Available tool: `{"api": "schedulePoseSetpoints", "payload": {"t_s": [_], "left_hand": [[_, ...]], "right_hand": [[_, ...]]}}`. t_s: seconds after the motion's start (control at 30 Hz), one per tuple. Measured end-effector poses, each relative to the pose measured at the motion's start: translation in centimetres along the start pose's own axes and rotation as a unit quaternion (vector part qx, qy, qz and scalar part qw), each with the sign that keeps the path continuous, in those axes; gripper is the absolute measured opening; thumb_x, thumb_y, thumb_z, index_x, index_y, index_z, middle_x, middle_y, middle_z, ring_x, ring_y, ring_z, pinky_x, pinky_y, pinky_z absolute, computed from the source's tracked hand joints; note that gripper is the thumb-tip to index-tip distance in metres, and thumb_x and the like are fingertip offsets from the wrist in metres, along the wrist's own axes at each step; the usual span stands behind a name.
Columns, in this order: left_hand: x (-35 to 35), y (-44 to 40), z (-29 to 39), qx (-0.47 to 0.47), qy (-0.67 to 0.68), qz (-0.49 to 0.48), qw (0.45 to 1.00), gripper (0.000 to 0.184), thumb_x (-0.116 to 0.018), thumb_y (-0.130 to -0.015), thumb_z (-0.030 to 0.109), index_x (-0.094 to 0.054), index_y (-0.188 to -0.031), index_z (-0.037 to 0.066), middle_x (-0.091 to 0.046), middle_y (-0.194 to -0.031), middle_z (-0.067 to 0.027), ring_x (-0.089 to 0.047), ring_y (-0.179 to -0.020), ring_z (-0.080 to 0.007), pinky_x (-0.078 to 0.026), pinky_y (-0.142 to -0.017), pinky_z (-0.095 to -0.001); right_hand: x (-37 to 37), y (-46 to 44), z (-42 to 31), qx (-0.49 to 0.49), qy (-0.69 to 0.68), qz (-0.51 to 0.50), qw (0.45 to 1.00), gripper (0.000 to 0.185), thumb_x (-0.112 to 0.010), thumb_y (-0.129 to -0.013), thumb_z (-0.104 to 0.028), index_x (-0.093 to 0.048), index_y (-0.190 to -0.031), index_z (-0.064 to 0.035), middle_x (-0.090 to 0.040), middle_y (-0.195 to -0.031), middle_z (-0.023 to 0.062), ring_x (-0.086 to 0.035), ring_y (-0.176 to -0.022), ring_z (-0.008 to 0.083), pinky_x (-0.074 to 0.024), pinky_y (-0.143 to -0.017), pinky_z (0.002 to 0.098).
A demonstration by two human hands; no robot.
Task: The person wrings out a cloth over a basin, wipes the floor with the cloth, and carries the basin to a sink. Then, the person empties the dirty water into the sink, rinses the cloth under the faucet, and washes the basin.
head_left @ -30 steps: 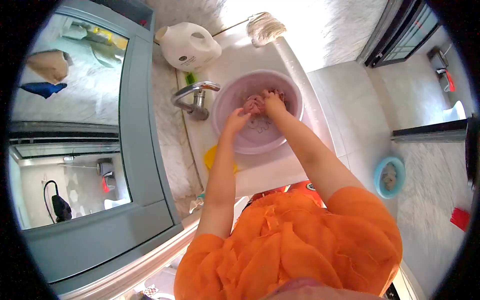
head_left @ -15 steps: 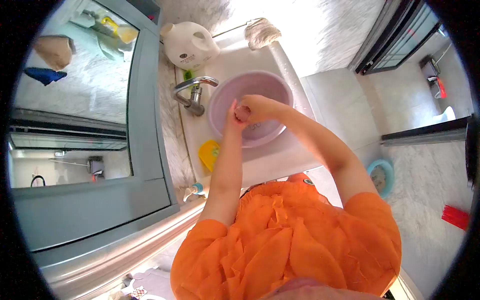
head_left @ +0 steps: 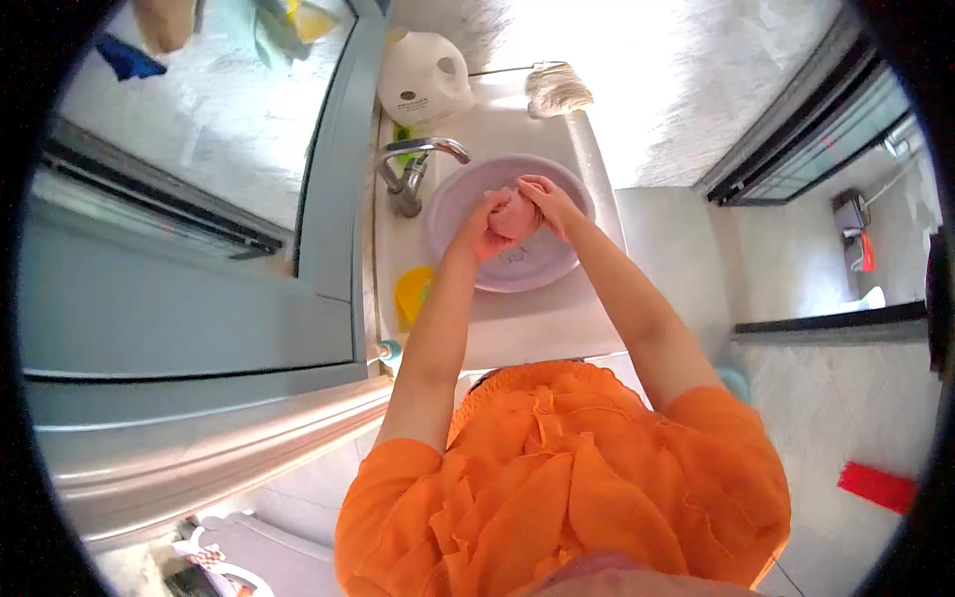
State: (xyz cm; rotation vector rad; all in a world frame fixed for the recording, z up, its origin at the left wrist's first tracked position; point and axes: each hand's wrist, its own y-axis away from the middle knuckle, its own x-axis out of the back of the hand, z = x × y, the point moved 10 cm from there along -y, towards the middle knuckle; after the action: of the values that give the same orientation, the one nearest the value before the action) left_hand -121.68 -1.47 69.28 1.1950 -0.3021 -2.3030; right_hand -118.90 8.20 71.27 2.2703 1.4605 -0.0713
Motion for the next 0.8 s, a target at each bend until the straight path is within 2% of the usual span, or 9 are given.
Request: {"api": "schedulePoseSetpoints", "payload": {"t_s": [0.07, 0.17, 0.3, 0.4, 0.5, 0.57, 0.67, 0.77, 0.8], "left_hand": [[-1.5, 0.9, 0.2, -0.011, -0.029, -0.020, 0.999, 0.039, -0.063, -0.079, 0.041, -0.053, -0.107, 0.015, -0.057, -0.103, -0.0025, -0.057, -0.091, -0.0158, -0.051, -0.071, -0.0344], [-4.1, 3.3, 0.9, 0.029, -0.049, 0.015, 0.998, 0.040, -0.063, -0.079, 0.043, -0.053, -0.107, 0.016, -0.057, -0.104, -0.0019, -0.057, -0.091, -0.0147, -0.050, -0.070, -0.0318], [-2.4, 1.4, -0.8, 0.112, -0.056, -0.002, 0.992, 0.046, -0.062, -0.079, 0.051, -0.053, -0.109, 0.017, -0.056, -0.105, -0.0015, -0.057, -0.091, -0.0136, -0.049, -0.070, -0.0304], [-1.4, -0.1, -1.5, 0.159, -0.029, -0.102, 0.982, 0.051, -0.061, -0.077, 0.054, -0.053, -0.111, 0.017, -0.055, -0.108, -0.0013, -0.056, -0.094, -0.0138, -0.048, -0.072, -0.0315], [0.6, -0.5, -0.3, 0.061, 0.022, 0.027, 0.997, 0.052, -0.060, -0.077, 0.057, -0.054, -0.110, 0.016, -0.057, -0.108, -0.0019, -0.055, -0.094, -0.0160, -0.047, -0.074, -0.0326], [-3.3, 2.3, 0.4, 0.058, 0.000, -0.010, 0.998, 0.050, -0.063, -0.078, 0.050, -0.052, -0.112, 0.016, -0.054, -0.112, -0.0021, -0.054, -0.095, -0.0151, -0.046, -0.072, -0.0295], [-4.7, 2.7, 0.7, 0.023, -0.055, -0.036, 0.998, 0.044, -0.066, -0.079, 0.038, -0.053, -0.113, 0.014, -0.056, -0.110, -0.0025, -0.056, -0.092, -0.0150, -0.046, -0.070, -0.0280], [-3.5, -0.7, 0.5, 0.029, -0.181, -0.127, 0.975, 0.033, -0.067, -0.079, 0.024, -0.055, -0.106, 0.010, -0.060, -0.097, -0.0025, -0.059, -0.083, -0.0161, -0.048, -0.069, -0.0295], [-3.6, -0.9, 0.7, 0.007, -0.265, -0.113, 0.958, 0.030, -0.067, -0.078, 0.020, -0.055, -0.102, 0.008, -0.061, -0.092, -0.0027, -0.059, -0.080, -0.0164, -0.048, -0.068, -0.0298]], "right_hand": [[-1.9, 1.2, -0.4, 0.004, -0.092, -0.035, 0.995, 0.041, -0.060, -0.085, -0.037, -0.051, -0.114, -0.0085, -0.060, -0.101, 0.0043, -0.057, -0.093, 0.0160, -0.0488, -0.077, 0.0334], [-4.4, 2.8, -0.5, -0.102, -0.156, -0.112, 0.976, 0.037, -0.055, -0.088, -0.040, -0.053, -0.110, -0.0101, -0.060, -0.099, 0.0041, -0.059, -0.090, 0.0163, -0.0507, -0.075, 0.0337], [-4.2, 0.4, 1.3, -0.117, -0.116, -0.182, 0.969, 0.032, -0.051, -0.090, -0.040, -0.054, -0.104, -0.0111, -0.060, -0.092, 0.0034, -0.059, -0.079, 0.0150, -0.0515, -0.065, 0.0316], [-4.2, 0.7, -0.9, -0.074, -0.057, -0.170, 0.981, 0.031, -0.050, -0.090, -0.040, -0.054, -0.101, -0.0110, -0.059, -0.089, 0.0021, -0.059, -0.078, 0.0136, -0.0507, -0.064, 0.0305], [-3.9, 0.4, -2.5, -0.058, -0.030, -0.138, 0.988, 0.028, -0.051, -0.091, -0.038, -0.054, -0.101, -0.0125, -0.058, -0.091, 0.0000, -0.058, -0.083, 0.0118, -0.0500, -0.071, 0.0286], [-3.7, -0.9, -2.1, -0.054, -0.042, -0.149, 0.986, 0.027, -0.052, -0.090, -0.037, -0.054, -0.100, -0.0125, -0.057, -0.089, -0.0002, -0.057, -0.080, 0.0109, -0.0499, -0.069, 0.0291], [-5.0, 1.0, -4.1, -0.071, -0.036, -0.140, 0.987, 0.027, -0.052, -0.091, -0.035, -0.054, -0.098, -0.0082, -0.057, -0.079, 0.0016, -0.054, -0.066, 0.0111, -0.0465, -0.052, 0.0277], [-5.0, 0.7, -4.1, -0.096, 0.059, -0.172, 0.979, 0.026, -0.051, -0.091, -0.035, -0.054, -0.099, -0.0104, -0.056, -0.080, 0.0001, -0.055, -0.072, 0.0075, -0.0473, -0.058, 0.0241], [-4.7, 0.5, -4.0, -0.096, 0.074, -0.166, 0.979, 0.026, -0.051, -0.091, -0.035, -0.055, -0.098, -0.0102, -0.056, -0.077, 0.0000, -0.055, -0.070, 0.0070, -0.0465, -0.056, 0.0232]]}}
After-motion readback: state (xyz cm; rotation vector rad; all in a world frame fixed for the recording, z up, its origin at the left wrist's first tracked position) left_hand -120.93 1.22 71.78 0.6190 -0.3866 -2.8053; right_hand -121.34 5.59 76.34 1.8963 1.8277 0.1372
